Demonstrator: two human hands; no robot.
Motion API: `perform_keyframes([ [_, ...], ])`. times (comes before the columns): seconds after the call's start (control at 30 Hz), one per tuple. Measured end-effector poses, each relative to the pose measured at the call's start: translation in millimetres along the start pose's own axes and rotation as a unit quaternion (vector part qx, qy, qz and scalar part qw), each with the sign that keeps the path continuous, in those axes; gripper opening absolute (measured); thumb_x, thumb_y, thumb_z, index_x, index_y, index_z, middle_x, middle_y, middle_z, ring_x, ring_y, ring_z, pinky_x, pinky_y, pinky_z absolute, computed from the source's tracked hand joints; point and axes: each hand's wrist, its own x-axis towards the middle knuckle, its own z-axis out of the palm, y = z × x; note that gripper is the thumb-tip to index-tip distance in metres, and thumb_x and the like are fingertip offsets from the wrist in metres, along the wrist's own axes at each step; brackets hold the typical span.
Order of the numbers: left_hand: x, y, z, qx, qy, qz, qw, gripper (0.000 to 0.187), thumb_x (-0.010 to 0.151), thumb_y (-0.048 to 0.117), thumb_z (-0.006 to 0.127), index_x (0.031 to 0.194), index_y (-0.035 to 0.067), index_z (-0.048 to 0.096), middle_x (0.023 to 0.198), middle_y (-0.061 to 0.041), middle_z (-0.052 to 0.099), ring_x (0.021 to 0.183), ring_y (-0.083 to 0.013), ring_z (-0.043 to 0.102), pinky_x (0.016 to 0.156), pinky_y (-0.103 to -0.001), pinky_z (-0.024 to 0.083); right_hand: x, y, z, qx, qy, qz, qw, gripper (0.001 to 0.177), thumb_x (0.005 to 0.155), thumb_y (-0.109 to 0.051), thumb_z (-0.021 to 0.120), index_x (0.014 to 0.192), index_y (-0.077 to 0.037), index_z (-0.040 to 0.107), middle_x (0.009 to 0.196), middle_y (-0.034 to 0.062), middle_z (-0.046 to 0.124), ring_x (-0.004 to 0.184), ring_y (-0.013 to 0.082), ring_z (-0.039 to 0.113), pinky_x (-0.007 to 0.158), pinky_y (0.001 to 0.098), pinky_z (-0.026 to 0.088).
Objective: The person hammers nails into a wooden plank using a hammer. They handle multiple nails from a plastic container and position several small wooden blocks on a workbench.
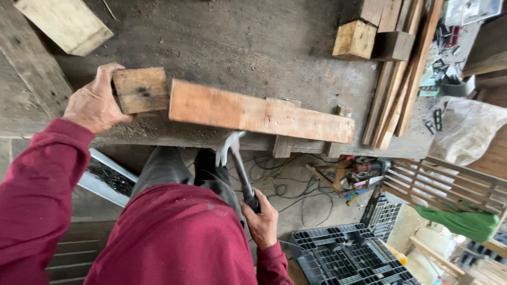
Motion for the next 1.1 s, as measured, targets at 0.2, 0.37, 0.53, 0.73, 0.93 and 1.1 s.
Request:
perform_keyframes([
  [0.2,-15,16,-2,0.009,-0.010,-0.062,0.998,0.114,0.062,0.022,0.097,0.150,0.015,0.025,0.110,-0.023,0.066,0.100,-0.0423,0.070,0.092,-0.049,0.056,10,22,-16,-0.046,-0.042,-0.052,0.997,0.037,0.080,-0.017,0.082,0.111,-0.002,0.069,0.071,0.0008,0.062,0.064,0.0066,0.055,0.059,0.0262,0.051],
  [0.37,-28,18,5,0.007,-0.020,-0.084,0.996,0.112,0.064,0.022,0.094,0.151,0.012,0.024,0.105,-0.023,0.066,0.094,-0.0401,0.072,0.087,-0.046,0.059,9,12,-32,0.016,0.002,-0.083,0.996,0.038,0.082,-0.014,0.081,0.115,-0.001,0.067,0.076,-0.0021,0.061,0.066,0.0066,0.054,0.058,0.0261,0.049],
  [0.53,-38,19,17,-0.006,0.030,-0.091,0.995,0.110,0.064,0.019,0.095,0.147,0.009,0.024,0.102,-0.024,0.064,0.090,-0.0400,0.070,0.085,-0.046,0.057,105,-37,-59,-0.118,0.051,-0.138,0.982,0.041,0.092,-0.023,0.073,0.125,-0.002,0.061,0.081,0.0036,0.066,0.068,0.0093,0.060,0.060,0.0300,0.051],
  [0.73,-28,31,8,0.014,-0.009,-0.070,0.997,0.115,0.061,0.019,0.094,0.149,0.007,0.021,0.102,-0.025,0.061,0.084,-0.0382,0.069,0.081,-0.044,0.060,243,-98,-55,-0.393,0.006,-0.164,0.905,0.041,0.099,-0.037,0.069,0.122,-0.003,0.062,0.111,0.0159,0.069,0.099,0.0378,0.067,0.083,0.0514,0.051],
  [0.93,-8,63,13,0.052,-0.102,-0.065,0.991,0.107,0.063,0.017,0.096,0.145,0.015,0.027,0.110,-0.021,0.059,0.086,-0.0422,0.070,0.078,-0.046,0.059,190,-110,-26,-0.352,0.130,-0.437,0.817,0.052,0.089,-0.037,0.073,0.127,-0.004,0.065,0.128,0.0234,0.060,0.120,0.0402,0.049,0.096,0.0516,0.043],
  [1.1,-1,63,13,-0.010,-0.136,-0.043,0.990,0.101,0.067,0.010,0.089,0.144,0.022,0.025,0.103,-0.017,0.069,0.087,-0.0416,0.073,0.076,-0.049,0.060,182,-116,31,-0.239,-0.033,-0.466,0.851,0.041,0.100,-0.033,0.071,0.133,-0.011,0.067,0.111,0.0131,0.065,0.108,0.0324,0.059,0.099,0.0469,0.047],
])
